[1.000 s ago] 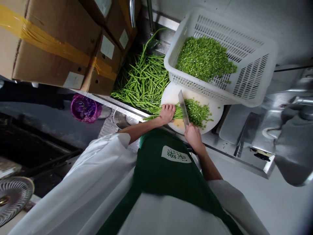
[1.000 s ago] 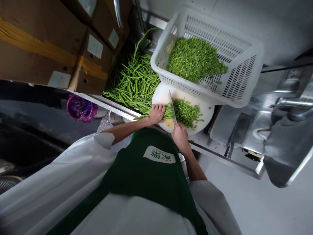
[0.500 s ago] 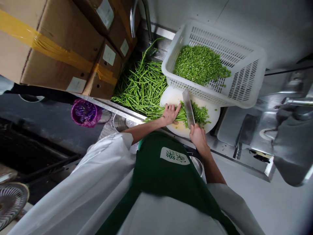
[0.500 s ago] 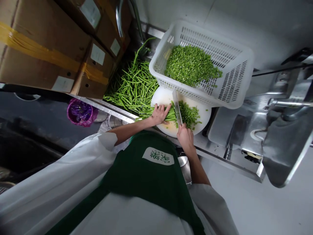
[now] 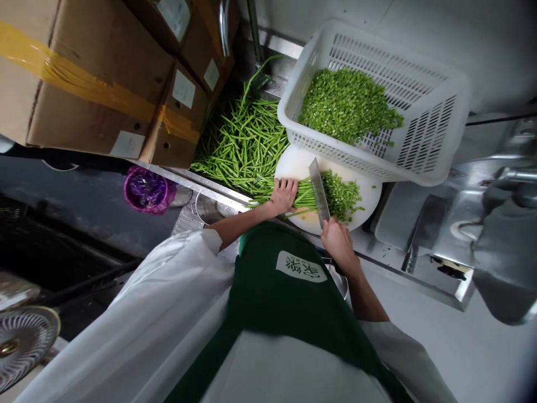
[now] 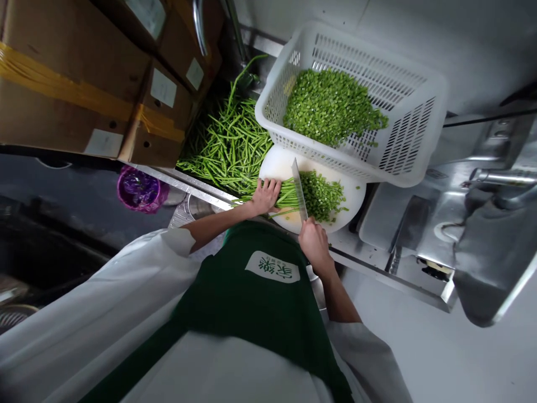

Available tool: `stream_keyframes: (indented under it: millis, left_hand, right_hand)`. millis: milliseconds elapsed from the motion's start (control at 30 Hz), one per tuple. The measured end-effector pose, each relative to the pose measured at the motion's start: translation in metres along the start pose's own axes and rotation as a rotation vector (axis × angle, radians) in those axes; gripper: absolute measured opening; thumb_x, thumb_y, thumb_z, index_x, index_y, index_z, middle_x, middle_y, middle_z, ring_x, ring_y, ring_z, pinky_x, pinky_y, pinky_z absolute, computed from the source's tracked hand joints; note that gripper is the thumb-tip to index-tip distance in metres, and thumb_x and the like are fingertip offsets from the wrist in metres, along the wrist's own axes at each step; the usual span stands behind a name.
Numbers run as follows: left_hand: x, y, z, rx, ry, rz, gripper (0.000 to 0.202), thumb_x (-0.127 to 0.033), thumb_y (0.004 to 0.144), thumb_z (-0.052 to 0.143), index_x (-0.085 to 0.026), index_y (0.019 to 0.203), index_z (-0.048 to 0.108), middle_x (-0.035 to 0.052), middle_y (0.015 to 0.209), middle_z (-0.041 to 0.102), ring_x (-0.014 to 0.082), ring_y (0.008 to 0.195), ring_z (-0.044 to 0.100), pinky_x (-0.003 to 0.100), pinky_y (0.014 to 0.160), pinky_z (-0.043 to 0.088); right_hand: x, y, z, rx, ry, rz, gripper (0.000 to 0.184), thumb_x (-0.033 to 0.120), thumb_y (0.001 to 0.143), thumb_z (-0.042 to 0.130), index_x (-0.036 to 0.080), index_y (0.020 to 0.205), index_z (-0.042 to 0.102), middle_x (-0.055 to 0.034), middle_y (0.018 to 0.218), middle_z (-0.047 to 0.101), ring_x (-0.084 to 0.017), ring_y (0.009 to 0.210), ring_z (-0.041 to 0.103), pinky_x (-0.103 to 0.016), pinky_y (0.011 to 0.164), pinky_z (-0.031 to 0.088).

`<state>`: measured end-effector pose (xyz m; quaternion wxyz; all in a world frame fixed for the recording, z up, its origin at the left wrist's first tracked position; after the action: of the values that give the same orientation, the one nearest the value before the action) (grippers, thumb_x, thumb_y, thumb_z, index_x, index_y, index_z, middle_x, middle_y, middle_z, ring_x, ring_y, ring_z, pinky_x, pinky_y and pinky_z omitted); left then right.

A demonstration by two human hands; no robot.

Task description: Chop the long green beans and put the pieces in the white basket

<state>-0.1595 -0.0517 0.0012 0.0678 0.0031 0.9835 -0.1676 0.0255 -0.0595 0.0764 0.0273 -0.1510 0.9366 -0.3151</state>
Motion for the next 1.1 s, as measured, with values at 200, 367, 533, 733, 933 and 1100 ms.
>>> stream_keyframes:
  millis: [200,367,533,733,933,1100]
  left_hand:
    - [0.001,0.004,0.003,0.025,-0.011,0.015,0.099,-0.047,0.078,0.074,-0.007,0.158,0.031,0.0249,0.148,0.043,0.042,0.133,0.038,0.06,0.117,0.02]
    - [0.002,0.002,-0.004,0.084,-0.064,-0.004,0.12,-0.063,0.074,0.077,-0.005,0.162,0.019,0.0281,0.152,0.039,0.0432,0.136,0.037,0.063,0.119,0.017]
    - [-0.007,-0.009,0.002,0.081,-0.032,-0.074,0.138,-0.076,0.066,0.077,-0.01,0.165,0.006,0.0281,0.161,0.026,0.0512,0.146,0.022,0.069,0.117,0.015]
    - [-0.012,-0.009,0.008,-0.026,0.064,-0.024,0.1,-0.059,0.088,0.064,-0.009,0.163,0.019,0.0262,0.156,0.036,0.0472,0.139,0.036,0.065,0.116,0.023]
    - [-0.011,-0.007,0.008,-0.024,0.076,-0.02,0.089,-0.054,0.093,0.058,-0.009,0.162,0.024,0.0247,0.153,0.038,0.0442,0.134,0.038,0.063,0.112,0.028]
    - [-0.012,-0.007,0.009,-0.033,0.078,-0.017,0.086,-0.053,0.094,0.058,-0.008,0.16,0.027,0.0244,0.151,0.04,0.0437,0.131,0.038,0.062,0.111,0.029]
  right_hand:
    - [0.014,0.033,0.015,-0.011,0.069,-0.014,0.03,0.024,0.106,0.033,0.008,0.116,0.058,-0.0204,0.105,0.072,-0.025,0.099,0.071,-0.029,0.081,0.046]
    - [0.017,0.045,0.023,-0.048,0.088,0.015,0.031,0.025,0.106,0.034,0.009,0.117,0.057,-0.0203,0.106,0.072,-0.027,0.099,0.071,-0.03,0.08,0.046]
    - [0.016,0.044,0.026,-0.047,0.108,0.012,0.03,0.024,0.106,0.034,0.008,0.119,0.056,-0.0219,0.109,0.072,-0.026,0.102,0.07,-0.029,0.083,0.046]
    - [0.018,0.055,0.022,-0.071,0.109,0.022,0.031,0.025,0.106,0.034,0.008,0.12,0.056,-0.0218,0.11,0.072,-0.027,0.102,0.071,-0.03,0.082,0.046]
    - [0.011,0.033,0.003,-0.091,0.078,0.015,0.033,0.029,0.107,0.033,0.01,0.117,0.058,-0.0205,0.104,0.073,-0.026,0.097,0.071,-0.03,0.08,0.045]
    - [0.006,-0.001,0.0,-0.089,0.038,-0.02,0.033,0.028,0.107,0.032,0.008,0.114,0.058,-0.02,0.101,0.072,-0.026,0.093,0.07,-0.03,0.078,0.045]
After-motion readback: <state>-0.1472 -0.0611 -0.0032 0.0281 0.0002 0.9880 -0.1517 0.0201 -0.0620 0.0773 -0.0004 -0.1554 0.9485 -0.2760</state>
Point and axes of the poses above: each hand's wrist, its own y-axis towards the middle knuckle, its own z-axis out of the palm, x = y × z, the point moved 6 cm from there along y, towards the middle knuckle
